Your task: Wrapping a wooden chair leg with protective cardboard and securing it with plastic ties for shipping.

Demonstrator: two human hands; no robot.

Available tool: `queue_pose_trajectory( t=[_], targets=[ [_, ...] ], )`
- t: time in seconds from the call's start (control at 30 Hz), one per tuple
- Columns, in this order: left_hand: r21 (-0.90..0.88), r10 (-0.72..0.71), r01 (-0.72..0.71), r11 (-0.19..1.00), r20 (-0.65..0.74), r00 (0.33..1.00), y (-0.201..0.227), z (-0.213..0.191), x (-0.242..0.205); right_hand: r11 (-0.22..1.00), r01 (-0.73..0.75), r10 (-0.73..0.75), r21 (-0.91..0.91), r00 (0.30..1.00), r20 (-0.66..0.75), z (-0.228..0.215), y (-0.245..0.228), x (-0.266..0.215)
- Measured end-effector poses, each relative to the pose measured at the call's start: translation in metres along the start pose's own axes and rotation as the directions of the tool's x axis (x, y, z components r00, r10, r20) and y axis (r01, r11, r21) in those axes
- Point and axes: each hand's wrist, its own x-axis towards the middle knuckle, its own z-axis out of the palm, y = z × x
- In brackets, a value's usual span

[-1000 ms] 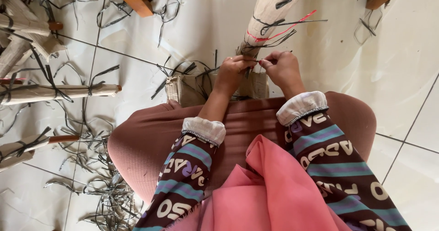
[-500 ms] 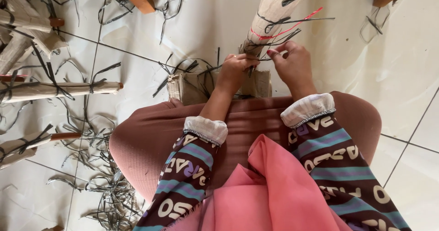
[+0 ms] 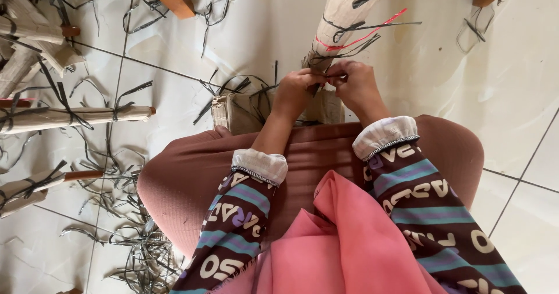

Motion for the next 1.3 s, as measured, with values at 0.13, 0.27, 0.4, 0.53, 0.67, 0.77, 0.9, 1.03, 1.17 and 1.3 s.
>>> queue_pose_trajectory(
  t=[0.13,0.27,0.4,0.53,0.67,0.77,0.9,1.03,1.17,1.3],
  targets=[
    [-0.109,-0.078,0.075,0.991,-0.019,0.997,0.000,0.003,0.000,0.987,-0.146,0.147,0.066,0.989,0.000,0.004,0.007,0.004],
    [-0.305,-0.222,0.207,0.930,-0.014,0.975,0.013,-0.007,0.003,0.944,-0.281,0.280,0.171,0.959,0.031,0.007,0.013,0.006],
    [-0.358,-0.219,0.198,0.913,-0.019,0.976,0.026,-0.020,0.008,0.896,-0.325,0.327,0.303,0.944,0.047,0.018,0.018,0.012],
    [-0.379,-0.250,0.224,0.898,-0.020,0.968,0.018,-0.016,0.007,0.843,-0.346,0.358,0.411,0.932,0.051,0.030,0.024,0.020],
    [-0.408,-0.200,0.172,0.896,-0.026,0.979,0.016,-0.015,0.007,0.887,-0.354,0.381,0.296,0.924,-0.037,0.031,0.044,0.029],
    [-0.401,-0.175,0.148,0.904,-0.032,0.984,0.012,-0.009,0.006,0.914,-0.380,0.390,0.140,0.919,-0.056,0.032,0.071,0.038],
    [-0.384,-0.129,0.107,0.917,-0.033,0.991,0.013,-0.010,0.005,0.871,-0.399,0.400,0.287,0.915,0.058,0.029,0.042,0.021],
    [-0.399,-0.140,0.124,0.908,-0.011,0.990,0.013,-0.012,0.005,0.773,-0.495,0.441,0.396,0.869,0.226,0.013,-0.007,0.011],
    [-0.363,-0.125,0.114,0.925,-0.007,0.992,0.014,-0.015,0.005,0.675,-0.580,0.469,0.456,0.814,0.343,0.001,-0.023,0.008],
    [-0.355,-0.123,0.105,0.929,-0.028,0.992,0.007,-0.010,0.002,0.579,-0.589,0.470,0.564,0.806,0.360,0.008,-0.011,0.012]
  ],
)
